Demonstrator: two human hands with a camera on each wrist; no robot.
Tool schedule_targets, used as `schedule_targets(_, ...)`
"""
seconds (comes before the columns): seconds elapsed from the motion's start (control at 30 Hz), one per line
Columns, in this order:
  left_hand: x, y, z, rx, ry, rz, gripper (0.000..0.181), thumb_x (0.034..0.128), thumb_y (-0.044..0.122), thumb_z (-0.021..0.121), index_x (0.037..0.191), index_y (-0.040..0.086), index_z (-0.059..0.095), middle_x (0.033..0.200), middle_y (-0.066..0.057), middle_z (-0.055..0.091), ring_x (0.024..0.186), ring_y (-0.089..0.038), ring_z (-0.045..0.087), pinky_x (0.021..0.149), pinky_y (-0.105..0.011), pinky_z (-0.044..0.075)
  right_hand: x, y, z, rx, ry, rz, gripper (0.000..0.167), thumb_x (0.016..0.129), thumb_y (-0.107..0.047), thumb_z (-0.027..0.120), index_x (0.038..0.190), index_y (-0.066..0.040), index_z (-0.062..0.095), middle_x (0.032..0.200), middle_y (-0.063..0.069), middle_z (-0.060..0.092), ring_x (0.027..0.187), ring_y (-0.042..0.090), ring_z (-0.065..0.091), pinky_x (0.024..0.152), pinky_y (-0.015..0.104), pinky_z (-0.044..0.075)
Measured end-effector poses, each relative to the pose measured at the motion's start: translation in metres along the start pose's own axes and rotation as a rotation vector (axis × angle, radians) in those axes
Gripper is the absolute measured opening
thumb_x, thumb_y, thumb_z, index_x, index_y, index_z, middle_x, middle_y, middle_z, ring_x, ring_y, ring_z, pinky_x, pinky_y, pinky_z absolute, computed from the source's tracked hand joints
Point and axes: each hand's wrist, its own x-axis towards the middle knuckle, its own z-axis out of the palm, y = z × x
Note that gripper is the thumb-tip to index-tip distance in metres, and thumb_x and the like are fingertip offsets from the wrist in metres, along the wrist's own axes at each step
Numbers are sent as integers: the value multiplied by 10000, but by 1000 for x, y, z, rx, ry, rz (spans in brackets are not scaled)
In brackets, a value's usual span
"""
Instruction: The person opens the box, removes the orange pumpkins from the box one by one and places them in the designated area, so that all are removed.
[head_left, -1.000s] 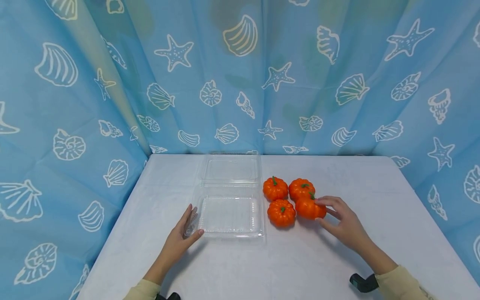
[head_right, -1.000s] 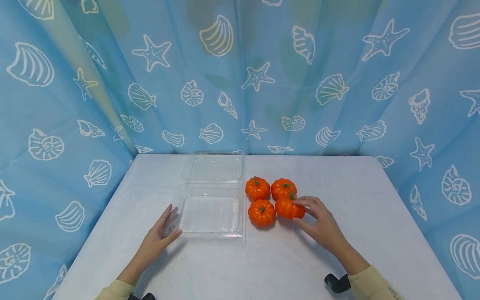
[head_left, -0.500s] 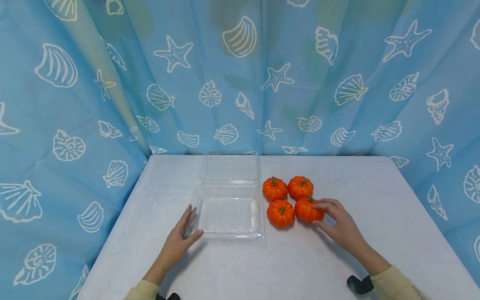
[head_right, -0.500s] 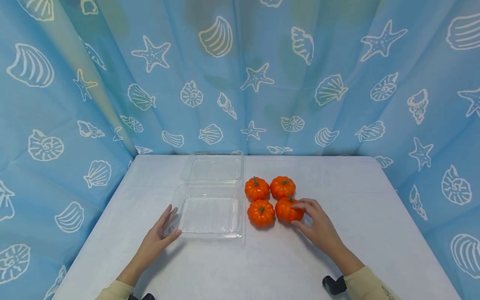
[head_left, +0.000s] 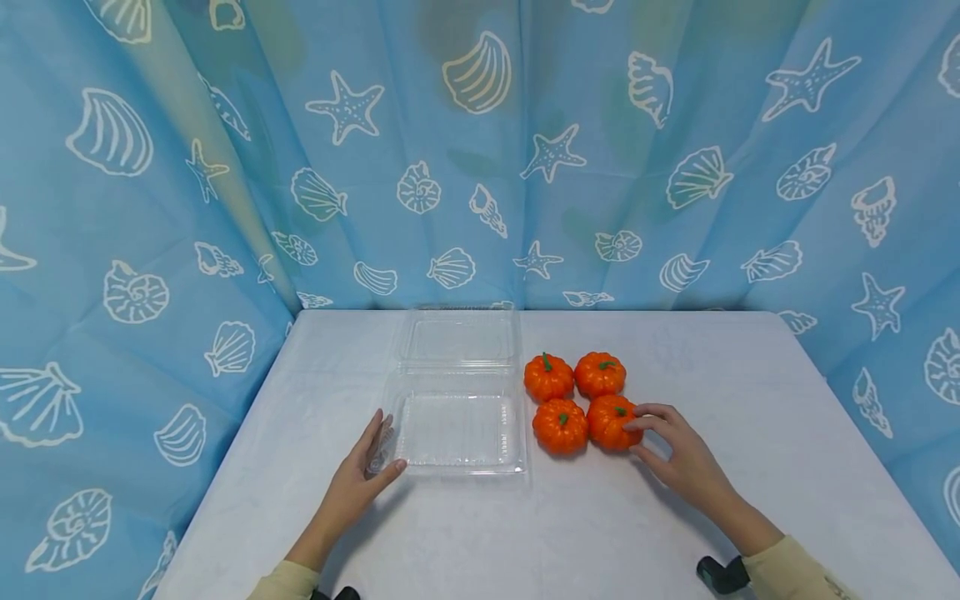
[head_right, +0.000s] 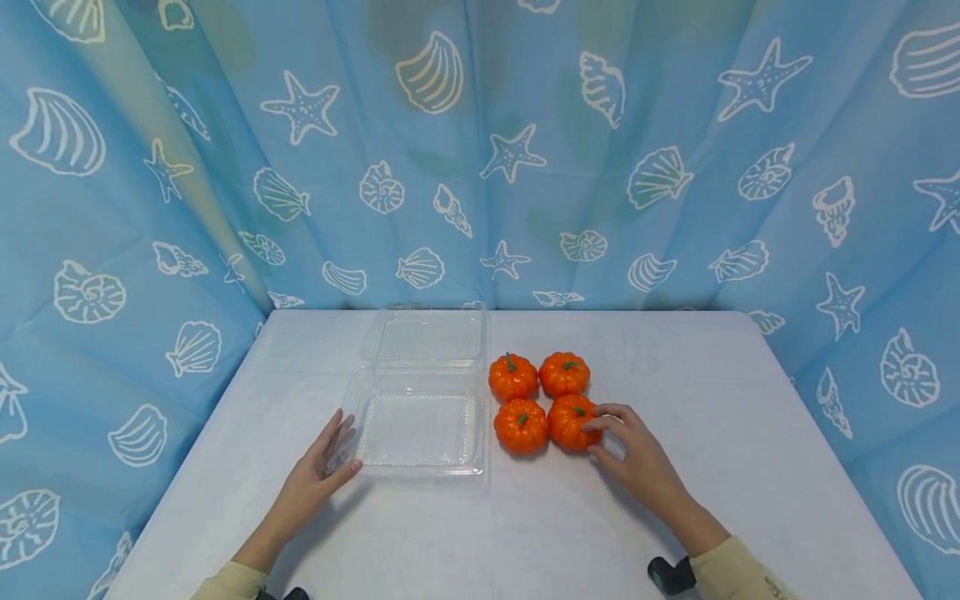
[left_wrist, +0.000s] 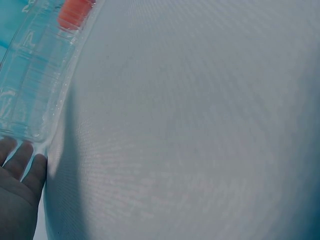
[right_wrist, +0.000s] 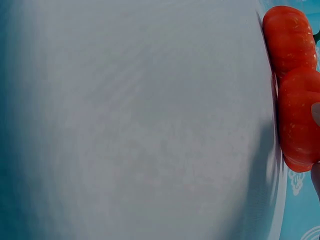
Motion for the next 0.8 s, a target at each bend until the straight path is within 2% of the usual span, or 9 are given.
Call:
schedule_targets(0.17,0,0,0,-1,0,-2,950,933,327,751,1647,160,147,1637,-70,326,1524,-244,254,1205,-387,199,-1,-3,-1,4,2,-2,413,763,57,847,1097,-149,717,1262,103,602,1166,334,583,1000,-13,219)
schedule_targets(0.3,1,0,1,5,2,-9,953,929,329,755,1646,156,151,1635,-66,331,1524,-239,254,1209,-390,197,0,-3,-5,16,35,-11,394,776,58,834,1099,-135,718,1243,94,609,1151,311,580,1005,-13,234)
schedule_targets(0.43,2,1,0,-3,-4,-7,953,929,335,756,1647,162,153,1639,-68,327,1527,-248,249,1217,-425,193,1,-5,-11,-5,54,41,317,841,-3,801,1121,-122,713,1235,86,616,1161,295,573,1015,17,264)
schedule_targets(0.5,2,0,-1,-18,-7,9,950,932,324,755,1648,175,148,1641,-79,323,1525,-262,254,1220,-457,191,3,-6,-14,-22,59,77,285,877,-29,774,1141,-112,706,1239,98,615,1173,311,571,1074,162,389)
schedule_targets(0.57,2,-1,-2,-40,-8,34,943,940,293,750,1649,184,137,1639,-98,326,1515,-284,280,1216,-495,203,6,-5,-17,-39,58,111,270,911,-58,746,1170,-107,693,1249,112,611,1181,321,566,1064,369,486)
schedule_targets(0.67,1,-1,-6,-63,1,83,907,969,224,713,1651,189,116,1629,-127,341,1492,-320,327,1191,-549,252,11,-2,-21,-48,48,154,289,943,-79,711,1226,-80,656,1279,155,593,1198,362,548,977,633,485)
schedule_targets(0.8,2,2,-14,-42,43,146,760,1031,164,607,1642,127,157,1607,-163,373,1460,-363,378,1144,-558,339,22,6,-28,-70,-12,239,355,986,-144,668,1322,-57,591,1372,221,531,1277,427,479,1018,682,425)
